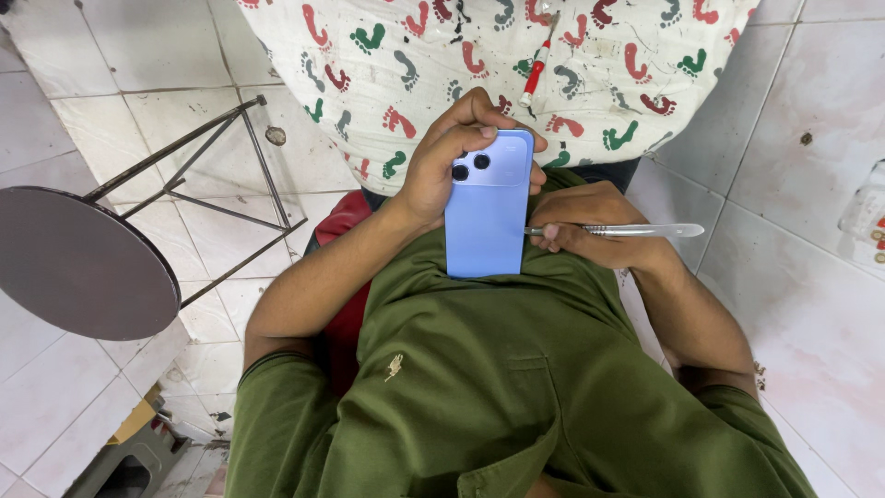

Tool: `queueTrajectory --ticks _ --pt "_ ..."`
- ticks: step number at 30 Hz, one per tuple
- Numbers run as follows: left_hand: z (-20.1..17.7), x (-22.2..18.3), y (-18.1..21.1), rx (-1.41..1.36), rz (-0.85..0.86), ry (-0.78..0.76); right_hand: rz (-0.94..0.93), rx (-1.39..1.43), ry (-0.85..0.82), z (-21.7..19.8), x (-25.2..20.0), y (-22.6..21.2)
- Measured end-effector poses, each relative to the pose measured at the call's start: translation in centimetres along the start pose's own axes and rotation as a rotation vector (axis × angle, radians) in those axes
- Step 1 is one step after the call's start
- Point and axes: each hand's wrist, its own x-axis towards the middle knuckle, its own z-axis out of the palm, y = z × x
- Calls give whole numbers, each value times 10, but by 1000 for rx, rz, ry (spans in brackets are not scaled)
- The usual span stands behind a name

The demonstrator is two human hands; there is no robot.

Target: The person uses a metal prying tool to carefully pry open the back cover of a light blue smartphone. After removing the cover, the internal components are exposed.

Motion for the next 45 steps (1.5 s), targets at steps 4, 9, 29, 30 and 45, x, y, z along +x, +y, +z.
queueTrajectory --ticks 4,9,29,30,45 --pt "0 -1 0 -4 -8 -8 -30 24 -30 -2 1 0" --pt "1 -1 0 15 -2 -3 -20 30 -50 -4 1 -1" --pt "4 -2 -4 -37 71 -5 10 -37 34 7 0 -6" --pt "3 -2 -5 -51 71 -14 0 -53 34 6 0 -7" --pt "1 -4 -5 -9 25 16 -80 -106 -22 4 -2 -1"
